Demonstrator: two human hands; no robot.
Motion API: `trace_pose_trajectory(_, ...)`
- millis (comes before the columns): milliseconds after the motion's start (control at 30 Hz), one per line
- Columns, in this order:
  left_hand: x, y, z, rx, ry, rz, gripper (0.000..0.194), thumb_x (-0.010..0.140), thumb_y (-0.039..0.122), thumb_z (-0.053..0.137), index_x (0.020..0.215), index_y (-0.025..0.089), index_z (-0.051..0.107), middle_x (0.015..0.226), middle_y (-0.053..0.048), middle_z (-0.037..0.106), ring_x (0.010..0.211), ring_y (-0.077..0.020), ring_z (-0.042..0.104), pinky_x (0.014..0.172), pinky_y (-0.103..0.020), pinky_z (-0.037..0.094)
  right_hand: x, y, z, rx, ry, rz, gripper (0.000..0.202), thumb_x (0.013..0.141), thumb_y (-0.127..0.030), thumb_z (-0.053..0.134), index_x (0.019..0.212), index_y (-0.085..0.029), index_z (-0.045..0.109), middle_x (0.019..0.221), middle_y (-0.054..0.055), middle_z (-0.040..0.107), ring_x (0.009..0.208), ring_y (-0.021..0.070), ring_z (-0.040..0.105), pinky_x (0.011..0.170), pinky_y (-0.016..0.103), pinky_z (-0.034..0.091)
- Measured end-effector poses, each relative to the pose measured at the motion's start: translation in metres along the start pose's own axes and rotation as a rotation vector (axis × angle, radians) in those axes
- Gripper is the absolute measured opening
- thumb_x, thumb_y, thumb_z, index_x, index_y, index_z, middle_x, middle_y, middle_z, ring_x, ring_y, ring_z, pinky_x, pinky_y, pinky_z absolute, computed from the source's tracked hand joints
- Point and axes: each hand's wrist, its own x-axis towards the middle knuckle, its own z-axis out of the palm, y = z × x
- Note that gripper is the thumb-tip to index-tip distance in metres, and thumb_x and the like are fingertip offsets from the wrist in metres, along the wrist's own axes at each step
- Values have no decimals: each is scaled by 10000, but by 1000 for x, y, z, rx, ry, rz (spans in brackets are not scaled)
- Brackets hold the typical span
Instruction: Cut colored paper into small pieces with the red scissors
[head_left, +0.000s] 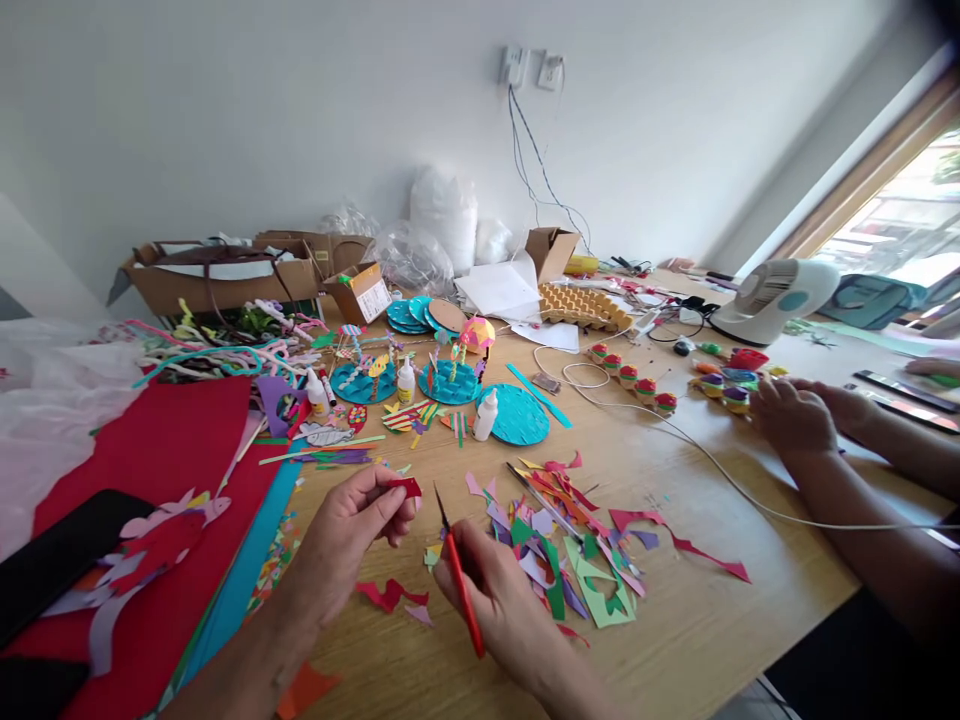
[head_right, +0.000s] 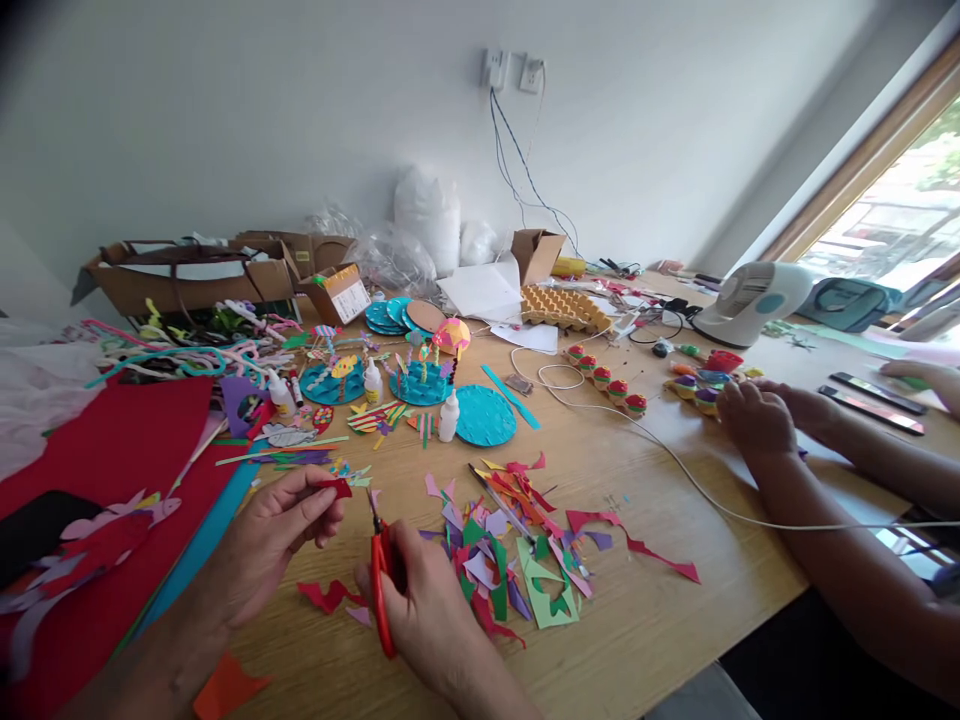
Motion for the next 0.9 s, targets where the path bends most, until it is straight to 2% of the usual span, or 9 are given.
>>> trace_pose_trajectory(133,-4,3,2,-76,-6,-11,112,730,270,637,719,171,586,626,19,614,542,-85,521,495,-175,413,-4,2,10,-130,24,-24,166,805,-244,464,671,-197,378,591,-51,414,539,97,350,493,209,240)
trace_pose_trajectory(300,-5,1,5,-58,7,-18,143,726,296,634,726,170,569,591,16,623,527,-93,534,476,-178,403,2,0,12,-223,68,-87,142,814,-237,456,685,-188,423,602,-29,474,536,102,385,501,208,249)
trace_pose_trajectory(567,-8,2,9,50,-4,21,160,756,328,573,735,173,534,578,10,638,524,-109,559,461,-188,394,5,2,14,-264,80,-127,110,843,-240,442,765,-183,495,633,-4,539,544,114,435,504,206,263)
trace_pose_trajectory(900,-9,-4,10,117,2,12,185,774,353,524,709,183,491,524,46,560,441,-82,459,432,-184,335,3,1,15,-289,74,-108,125,851,-261,436,762,-185,479,662,11,560,565,122,461,519,208,271)
